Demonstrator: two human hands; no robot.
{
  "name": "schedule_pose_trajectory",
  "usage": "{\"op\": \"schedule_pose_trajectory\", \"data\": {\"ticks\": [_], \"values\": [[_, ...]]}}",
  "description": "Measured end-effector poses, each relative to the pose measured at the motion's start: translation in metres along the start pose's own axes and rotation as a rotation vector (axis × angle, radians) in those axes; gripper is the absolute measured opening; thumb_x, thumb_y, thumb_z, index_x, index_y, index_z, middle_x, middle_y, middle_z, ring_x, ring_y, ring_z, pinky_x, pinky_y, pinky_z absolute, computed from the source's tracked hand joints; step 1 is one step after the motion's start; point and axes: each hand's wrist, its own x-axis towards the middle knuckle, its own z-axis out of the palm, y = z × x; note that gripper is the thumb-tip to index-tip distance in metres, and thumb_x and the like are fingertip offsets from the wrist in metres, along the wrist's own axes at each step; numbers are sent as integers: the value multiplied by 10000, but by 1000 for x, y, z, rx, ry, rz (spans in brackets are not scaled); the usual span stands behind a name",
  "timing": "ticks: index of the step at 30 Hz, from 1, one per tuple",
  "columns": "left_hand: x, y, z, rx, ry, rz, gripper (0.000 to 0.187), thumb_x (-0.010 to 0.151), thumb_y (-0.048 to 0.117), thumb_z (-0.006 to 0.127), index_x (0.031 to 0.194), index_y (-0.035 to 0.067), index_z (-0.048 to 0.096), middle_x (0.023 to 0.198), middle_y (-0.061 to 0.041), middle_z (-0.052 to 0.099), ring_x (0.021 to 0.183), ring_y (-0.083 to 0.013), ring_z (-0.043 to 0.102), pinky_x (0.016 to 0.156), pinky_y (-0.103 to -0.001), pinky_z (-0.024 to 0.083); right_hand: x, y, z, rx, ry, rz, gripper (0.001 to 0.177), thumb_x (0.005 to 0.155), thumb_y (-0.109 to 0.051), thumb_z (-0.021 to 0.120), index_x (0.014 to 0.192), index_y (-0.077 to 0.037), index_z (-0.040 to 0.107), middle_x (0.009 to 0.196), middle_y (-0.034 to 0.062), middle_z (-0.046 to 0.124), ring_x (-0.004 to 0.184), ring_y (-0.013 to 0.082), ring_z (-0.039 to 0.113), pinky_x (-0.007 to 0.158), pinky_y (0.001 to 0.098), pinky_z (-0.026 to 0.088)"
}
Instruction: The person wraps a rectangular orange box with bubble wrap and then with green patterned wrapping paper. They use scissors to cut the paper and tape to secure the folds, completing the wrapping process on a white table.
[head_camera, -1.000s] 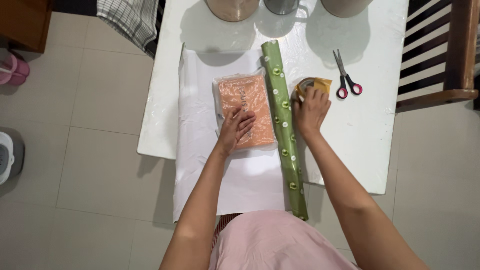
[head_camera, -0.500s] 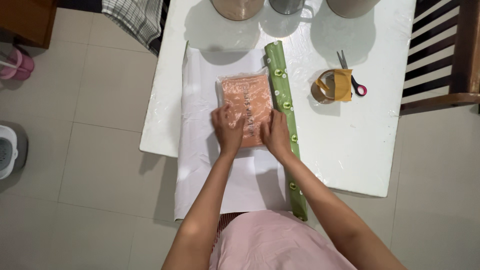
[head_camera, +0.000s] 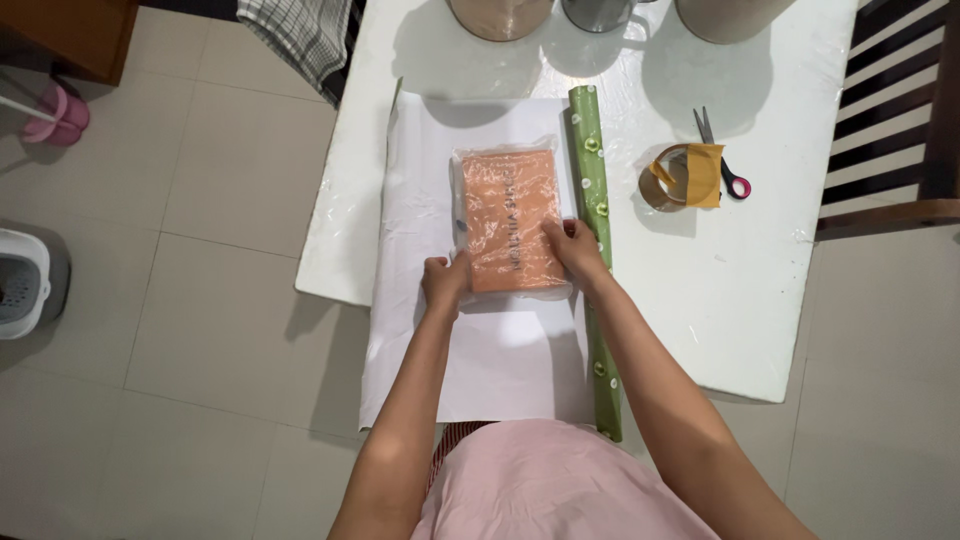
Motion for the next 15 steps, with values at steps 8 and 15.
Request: {"op": "schedule_pose_trajectory", "data": {"ticks": [8,15], "values": [[27,-11,8,-237,-320,10,472,895,346,736,1061,-95,723,1003,-162,747,854,-214,671,743,-327,527,-22,-30,-3,31,-166,200,542,908,-403,684,1285,-23,600,1069,98,726,914,178,713,771,326,586],[4,15,-4,-613,-682,-51,604,891,395,730,1278,-55,621,1196,-138,730,1020,-188,736,883,-322,598,-31,-30,-8,44,-251,117,526,948,-402,679,1292,-7,627,1115,107,726,966,152,704,844,292,581]]}}
